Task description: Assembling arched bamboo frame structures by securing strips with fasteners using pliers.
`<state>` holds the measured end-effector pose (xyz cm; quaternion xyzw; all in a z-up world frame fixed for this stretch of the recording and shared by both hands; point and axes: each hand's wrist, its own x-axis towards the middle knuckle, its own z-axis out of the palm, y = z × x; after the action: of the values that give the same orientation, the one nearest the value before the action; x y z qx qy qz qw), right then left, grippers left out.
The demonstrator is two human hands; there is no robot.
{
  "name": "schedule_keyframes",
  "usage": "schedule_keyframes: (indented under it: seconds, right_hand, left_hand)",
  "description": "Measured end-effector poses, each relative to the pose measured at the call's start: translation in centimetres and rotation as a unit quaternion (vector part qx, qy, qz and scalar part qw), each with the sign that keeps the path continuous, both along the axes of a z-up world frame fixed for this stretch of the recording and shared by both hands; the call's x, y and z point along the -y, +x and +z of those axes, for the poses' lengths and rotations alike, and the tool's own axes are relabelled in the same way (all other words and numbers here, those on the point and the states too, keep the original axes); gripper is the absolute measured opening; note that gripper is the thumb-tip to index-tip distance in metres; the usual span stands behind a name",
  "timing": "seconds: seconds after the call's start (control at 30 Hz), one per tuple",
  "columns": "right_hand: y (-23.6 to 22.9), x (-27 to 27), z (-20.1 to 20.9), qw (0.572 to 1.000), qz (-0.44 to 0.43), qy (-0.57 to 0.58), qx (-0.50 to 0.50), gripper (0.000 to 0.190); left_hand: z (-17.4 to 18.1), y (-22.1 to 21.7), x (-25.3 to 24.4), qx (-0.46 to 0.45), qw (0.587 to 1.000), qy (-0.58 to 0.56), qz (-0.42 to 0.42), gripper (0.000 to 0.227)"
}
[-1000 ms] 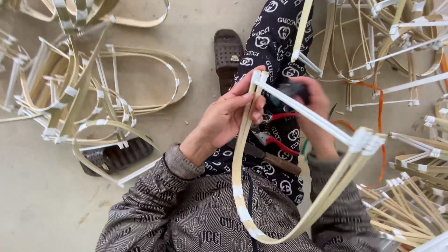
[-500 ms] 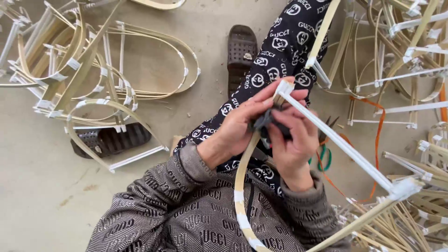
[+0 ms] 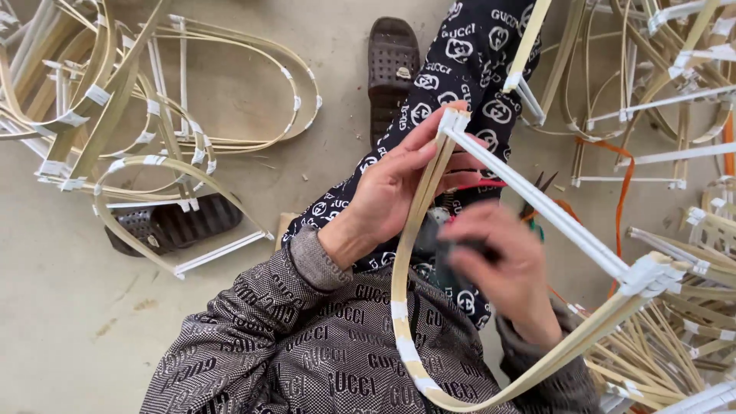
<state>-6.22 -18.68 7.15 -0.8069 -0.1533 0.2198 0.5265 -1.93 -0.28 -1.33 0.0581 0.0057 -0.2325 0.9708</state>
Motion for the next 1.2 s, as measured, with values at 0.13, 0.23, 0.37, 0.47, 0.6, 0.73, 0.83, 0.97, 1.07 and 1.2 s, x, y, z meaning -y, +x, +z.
schedule_keyframes:
  seconds: [0.13,0.23,0.37,0.47,0.6,0.73,0.83,0.97,1.07,1.2]
  right_hand:
    - [0.2,-3.0,-1.4,0.969,-0.1,-0.113,0.194,0.027]
    - [-2.3,-2.8,-3.1,0.968,-0.034,-0.118,0.217,0.029]
    - [-2.6,-1.7,-3.8,0.982,0.05,-0.085,0.162,0.031]
    - [-1.5,-1.3,-3.4,0.973,0.002,-0.109,0.203,0.03]
    - [-3.2,-2.3,-3.0,0.978,0.028,-0.057,0.197,0.029]
    - [-2.6,-1.9,-2.5,0.985,0.099,-0.045,0.137,0.029]
    - [-0.5,-2.1,-2.5,0.977,0.025,-0.083,0.193,0.029]
    - [-3.1,-2.6,-3.4,0.979,0.034,-0.058,0.194,0.028]
    - [-3.9,-1.6,-2.8,0.984,0.101,-0.045,0.138,0.03]
    - [0.0,-1.0,-3.8,0.956,-0.012,-0.12,0.268,0.03]
  left_hand:
    - [0.4,-0.2,0.1,0.009,1.0,0.029,-0.001,0.057]
    - [-0.8,-0.6,-0.2,-0.031,0.999,0.01,0.019,0.058]
    - [-2.2,-1.3,0.4,-0.045,0.998,-0.04,0.015,0.056]
    - [-0.7,-1.1,1.0,-0.028,0.999,-0.044,0.001,0.056]
    - [-0.4,-0.6,-0.4,-0.038,0.998,-0.051,0.027,0.059]
    - [-0.8,-1.0,0.1,-0.046,0.996,-0.078,0.022,0.058]
    - [-0.2,-1.1,0.7,-0.034,0.998,-0.056,-0.004,0.057]
    - [-0.6,-0.9,-0.3,-0.028,0.998,-0.051,0.013,0.056]
    - [-1.1,-0.6,0.3,-0.038,0.996,-0.08,0.015,0.055]
    - [0.2,-0.7,0.9,-0.061,0.997,-0.051,-0.008,0.057]
